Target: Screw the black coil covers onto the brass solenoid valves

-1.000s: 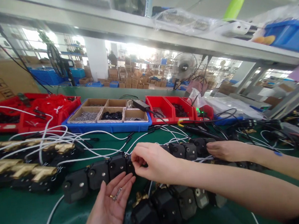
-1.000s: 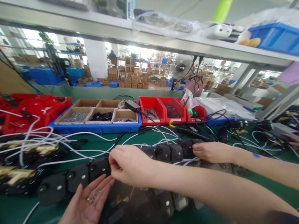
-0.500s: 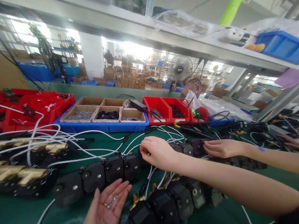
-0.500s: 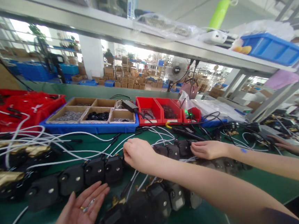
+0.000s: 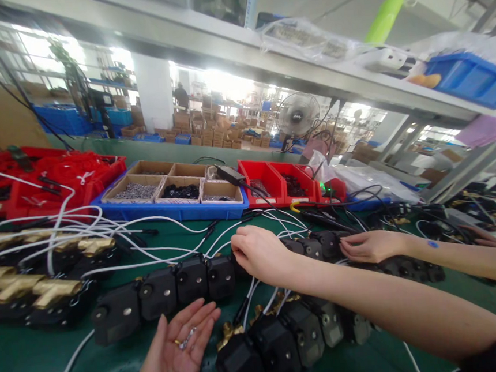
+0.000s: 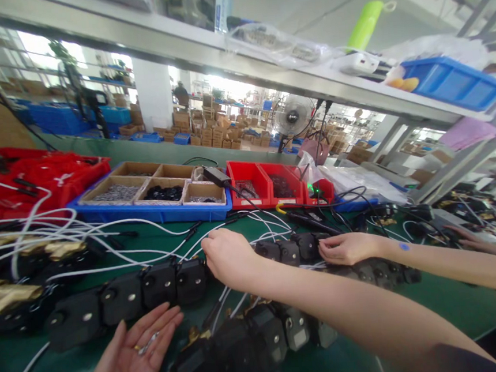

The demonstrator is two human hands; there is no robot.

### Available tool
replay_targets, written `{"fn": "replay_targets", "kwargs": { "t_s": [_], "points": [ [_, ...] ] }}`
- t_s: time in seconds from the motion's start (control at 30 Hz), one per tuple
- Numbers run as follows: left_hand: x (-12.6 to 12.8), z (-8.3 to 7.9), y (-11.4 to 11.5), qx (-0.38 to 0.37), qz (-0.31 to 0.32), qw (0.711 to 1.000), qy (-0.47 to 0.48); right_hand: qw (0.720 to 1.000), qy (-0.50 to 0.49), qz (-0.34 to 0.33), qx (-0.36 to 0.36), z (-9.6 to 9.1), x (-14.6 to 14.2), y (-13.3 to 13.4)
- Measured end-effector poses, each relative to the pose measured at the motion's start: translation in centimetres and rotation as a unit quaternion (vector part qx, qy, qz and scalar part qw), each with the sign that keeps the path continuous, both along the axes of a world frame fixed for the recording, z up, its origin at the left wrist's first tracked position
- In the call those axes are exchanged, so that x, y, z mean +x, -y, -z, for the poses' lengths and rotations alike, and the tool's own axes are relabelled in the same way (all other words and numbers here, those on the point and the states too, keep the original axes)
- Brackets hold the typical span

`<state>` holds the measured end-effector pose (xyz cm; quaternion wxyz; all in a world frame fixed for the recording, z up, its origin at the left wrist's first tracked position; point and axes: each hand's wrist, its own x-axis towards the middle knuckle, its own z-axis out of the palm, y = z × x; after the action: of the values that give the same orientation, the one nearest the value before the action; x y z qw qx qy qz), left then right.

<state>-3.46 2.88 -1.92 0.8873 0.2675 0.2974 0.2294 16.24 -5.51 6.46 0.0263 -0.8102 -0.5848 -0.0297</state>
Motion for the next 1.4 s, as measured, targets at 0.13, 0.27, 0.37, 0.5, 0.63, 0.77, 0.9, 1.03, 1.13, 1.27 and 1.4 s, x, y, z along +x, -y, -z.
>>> {"fn": "replay_targets", "kwargs": {
  "t_s": [0.13, 0.27, 0.37, 0.5, 0.63, 0.77, 0.9, 1.03, 1.13, 1.27, 1.4],
  "points": [
    [0.0, -0.1, 0.0, 0.003, -0.006, 1.000, -0.011, 1.000, -0.001, -0.002, -0.008, -0.3, -0.2, -0.1],
    [-0.1, -0.2, 0.1, -0.005, -0.011, 1.000, -0.020, 1.000, -0.006, -0.003, -0.009, -0.5, -0.4, -0.2],
    [-0.1, -0.1, 0.1, -0.004, -0.009, 1.000, -0.020, 1.000, -0.016, 0.002, -0.004, -0.5, -0.5, -0.3],
    [-0.1, -0.1, 0.2, -0.001, -0.006, 1.000, -0.023, 0.998, -0.047, 0.025, 0.012, -0.6, -0.5, -0.4],
    [0.0, -0.2, 0.3, 0.013, -0.012, 0.999, -0.032, 0.992, -0.101, 0.068, 0.038, -0.8, 0.3, -0.6],
    [0.1, -0.6, 0.3, 0.017, -0.020, 0.999, -0.039, 0.980, -0.164, 0.100, 0.047, -0.4, 1.8, -1.1],
    [0.2, -0.7, 0.4, -0.004, -0.019, 0.999, -0.039, 0.978, -0.173, 0.096, 0.068, -0.5, 1.7, -0.9],
    [0.2, -1.3, 0.3, -0.018, -0.020, 0.999, -0.028, 0.986, -0.125, -0.023, 0.110, -1.2, -2.0, 0.1],
    [0.3, -2.8, 0.5, -0.031, -0.020, 0.999, -0.035, 0.962, -0.049, -0.246, 0.111, -1.4, -5.4, 0.6],
    [0.7, -5.8, 1.2, -0.075, -0.058, 0.988, -0.122, 0.948, 0.000, -0.309, 0.079, -1.9, -8.5, 0.1],
    [1.4, -8.0, 1.8, -0.129, -0.110, 0.973, -0.156, 0.944, 0.033, -0.328, -0.004, -3.3, -9.4, -0.4]
  ]
}}
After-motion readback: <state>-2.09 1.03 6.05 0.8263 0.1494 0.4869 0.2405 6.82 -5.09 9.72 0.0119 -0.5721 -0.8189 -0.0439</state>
